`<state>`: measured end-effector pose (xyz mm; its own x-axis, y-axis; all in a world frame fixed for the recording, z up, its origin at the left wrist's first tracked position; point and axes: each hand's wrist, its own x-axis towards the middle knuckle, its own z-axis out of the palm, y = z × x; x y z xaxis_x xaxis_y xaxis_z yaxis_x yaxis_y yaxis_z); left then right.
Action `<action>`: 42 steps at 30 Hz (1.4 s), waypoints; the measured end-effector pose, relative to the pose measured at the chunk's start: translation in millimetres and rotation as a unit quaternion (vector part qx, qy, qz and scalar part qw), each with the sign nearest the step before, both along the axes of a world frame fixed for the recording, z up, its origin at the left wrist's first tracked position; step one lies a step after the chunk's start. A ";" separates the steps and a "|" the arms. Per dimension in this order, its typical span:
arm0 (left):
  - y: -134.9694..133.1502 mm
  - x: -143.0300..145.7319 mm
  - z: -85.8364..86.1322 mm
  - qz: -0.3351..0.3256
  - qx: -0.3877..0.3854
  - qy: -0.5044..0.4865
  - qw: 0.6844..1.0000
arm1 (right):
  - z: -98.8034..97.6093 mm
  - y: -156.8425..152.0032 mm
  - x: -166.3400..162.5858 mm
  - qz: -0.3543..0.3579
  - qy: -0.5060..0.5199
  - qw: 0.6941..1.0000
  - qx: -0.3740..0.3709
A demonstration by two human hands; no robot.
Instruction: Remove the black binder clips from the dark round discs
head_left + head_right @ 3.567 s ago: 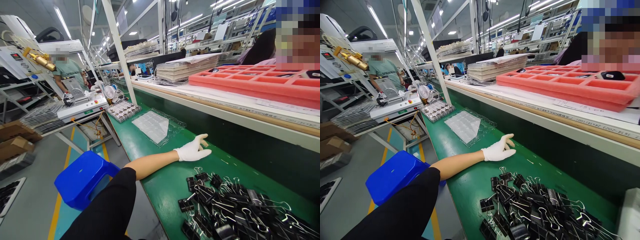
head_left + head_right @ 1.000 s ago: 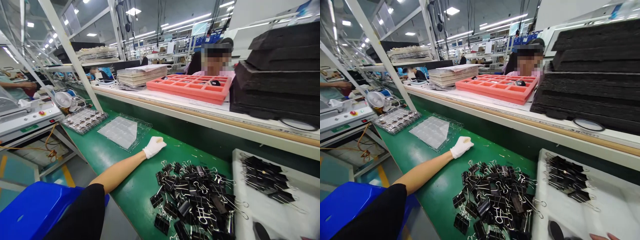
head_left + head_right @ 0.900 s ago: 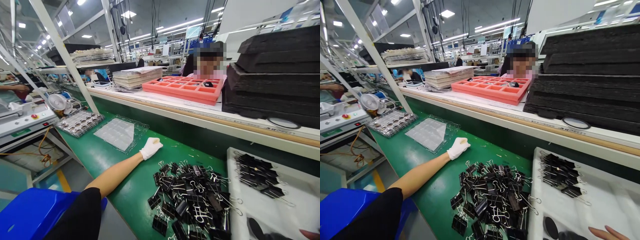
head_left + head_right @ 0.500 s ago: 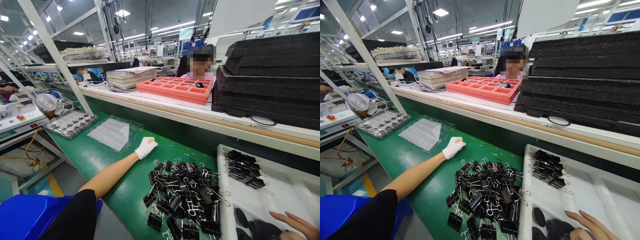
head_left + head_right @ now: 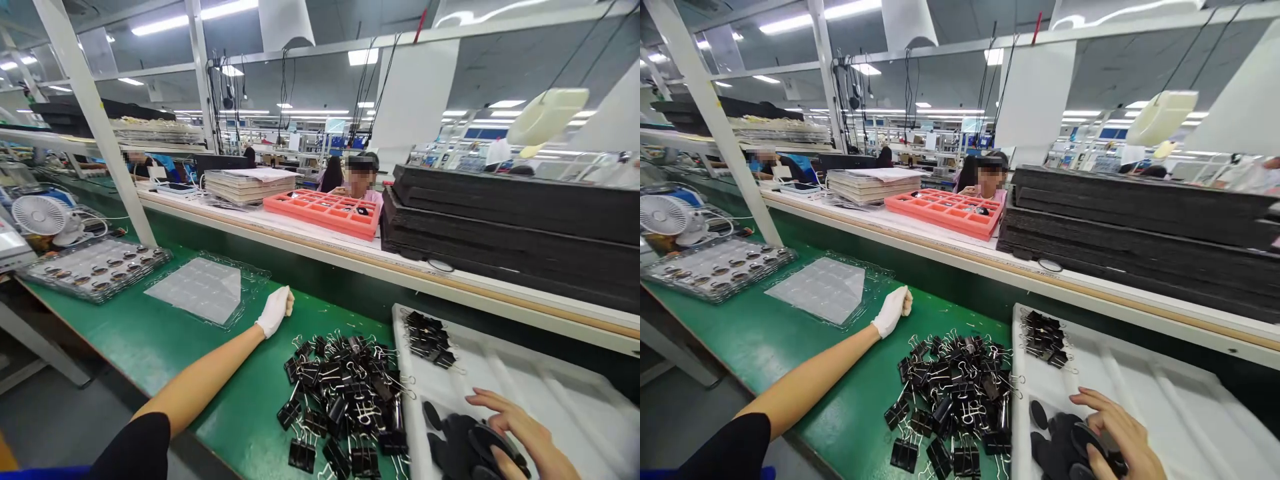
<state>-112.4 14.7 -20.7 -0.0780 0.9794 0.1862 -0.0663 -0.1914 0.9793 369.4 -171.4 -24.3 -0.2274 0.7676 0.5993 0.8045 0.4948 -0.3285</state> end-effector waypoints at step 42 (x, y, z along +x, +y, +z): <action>-6.6 -2.4 11.7 -0.015 -0.058 0.057 0.997 | 40.3 -24.2 -39.5 -0.077 0.119 0.987 -0.078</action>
<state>-114.8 8.1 -9.0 -0.0341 0.9964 0.0770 0.0420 -0.0755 0.9963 330.0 -195.6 16.0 0.0317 0.8695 0.4929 0.7570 0.3011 -0.5799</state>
